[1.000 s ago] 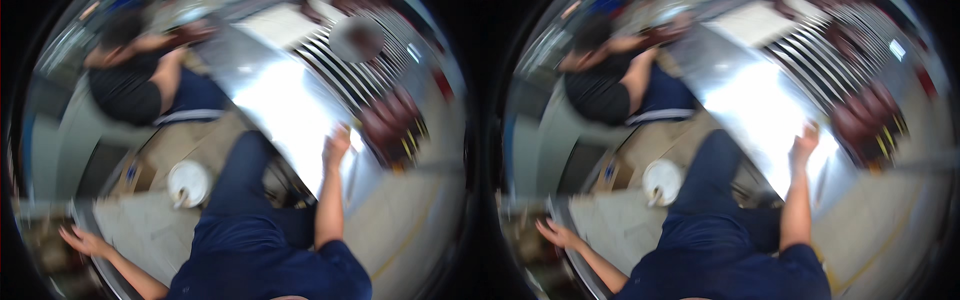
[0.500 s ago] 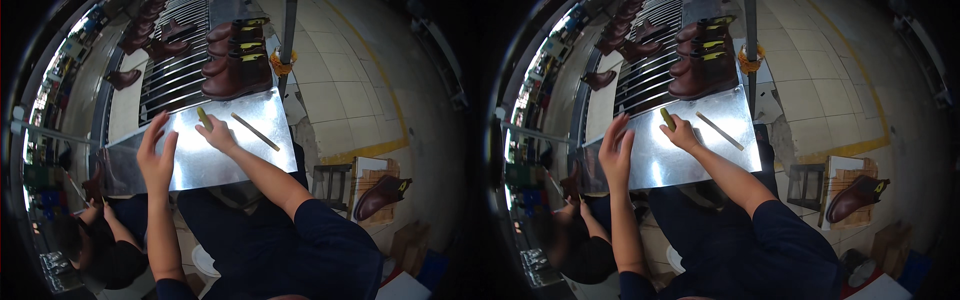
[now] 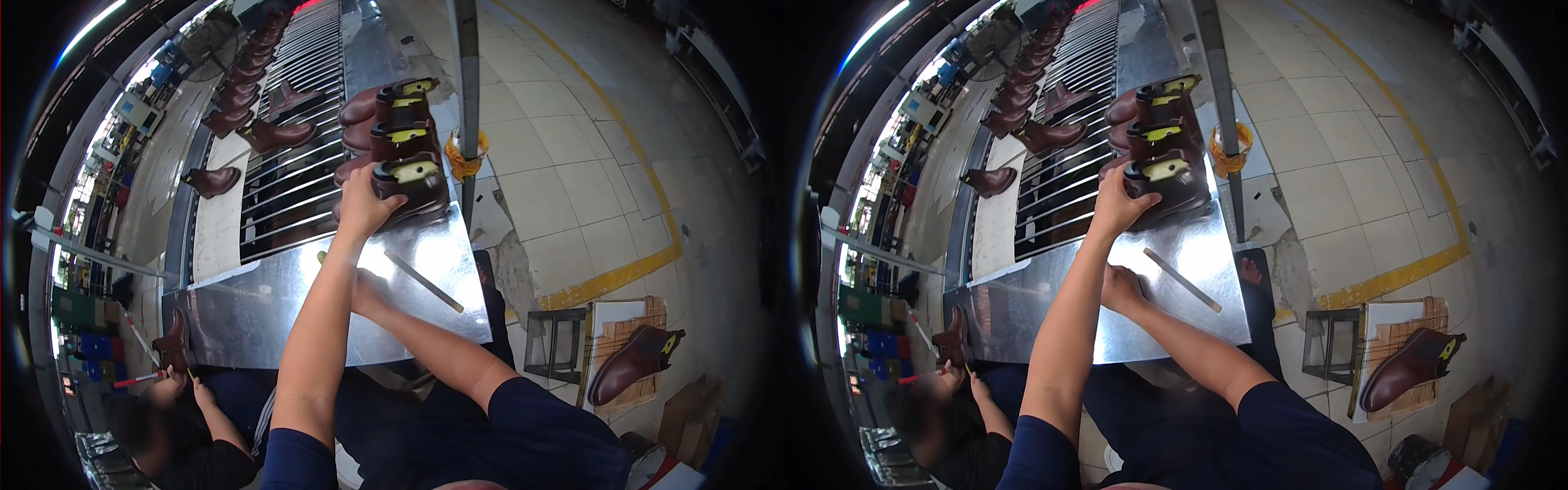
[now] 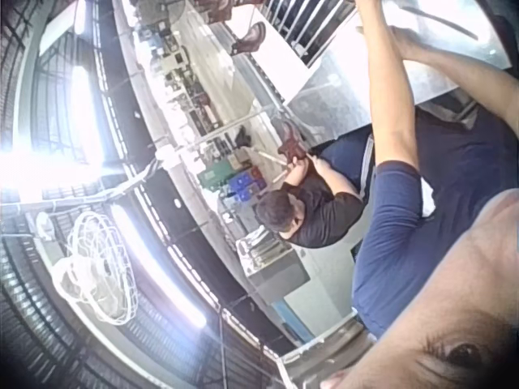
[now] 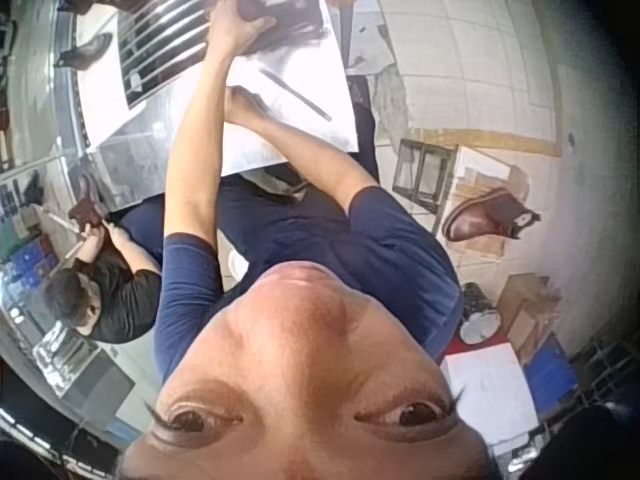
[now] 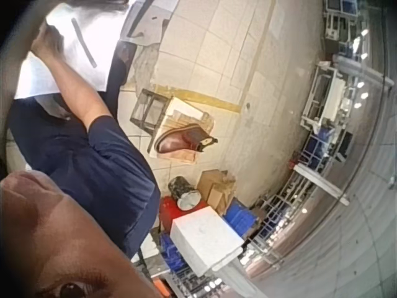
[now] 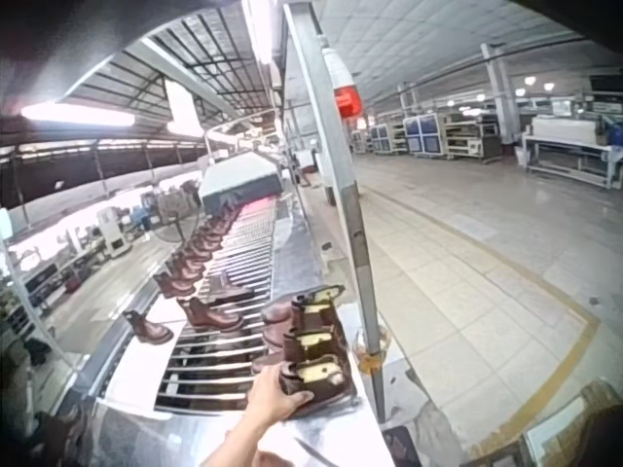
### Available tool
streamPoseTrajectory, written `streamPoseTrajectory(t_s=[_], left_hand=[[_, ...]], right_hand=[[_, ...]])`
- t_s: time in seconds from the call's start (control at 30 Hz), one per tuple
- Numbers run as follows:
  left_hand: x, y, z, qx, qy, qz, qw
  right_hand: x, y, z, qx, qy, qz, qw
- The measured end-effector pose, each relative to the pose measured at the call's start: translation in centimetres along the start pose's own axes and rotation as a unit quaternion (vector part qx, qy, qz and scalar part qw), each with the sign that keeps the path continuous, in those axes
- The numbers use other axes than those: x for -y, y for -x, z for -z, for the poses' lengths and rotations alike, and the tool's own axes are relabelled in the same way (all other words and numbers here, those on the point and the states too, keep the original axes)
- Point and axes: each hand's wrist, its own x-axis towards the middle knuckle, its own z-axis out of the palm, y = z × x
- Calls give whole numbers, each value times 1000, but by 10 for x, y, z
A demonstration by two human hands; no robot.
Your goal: Cleaning and finishing boots on a manufacturing line using a tool.
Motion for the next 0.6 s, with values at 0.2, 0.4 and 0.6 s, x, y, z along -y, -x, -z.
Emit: streamPoseTrajectory(t_s=[0.2,0.4,0.6], left_hand=[[-5,33,33,50,-20,-187,981],[6,65,44,-97,5,-69,993],[6,121,186,-367,225,-41,902]], right_hand=[[57,10,29,62,21,10,998],[40,19,11,43,50,31,997],[55,15,23,69,87,-15,994]])
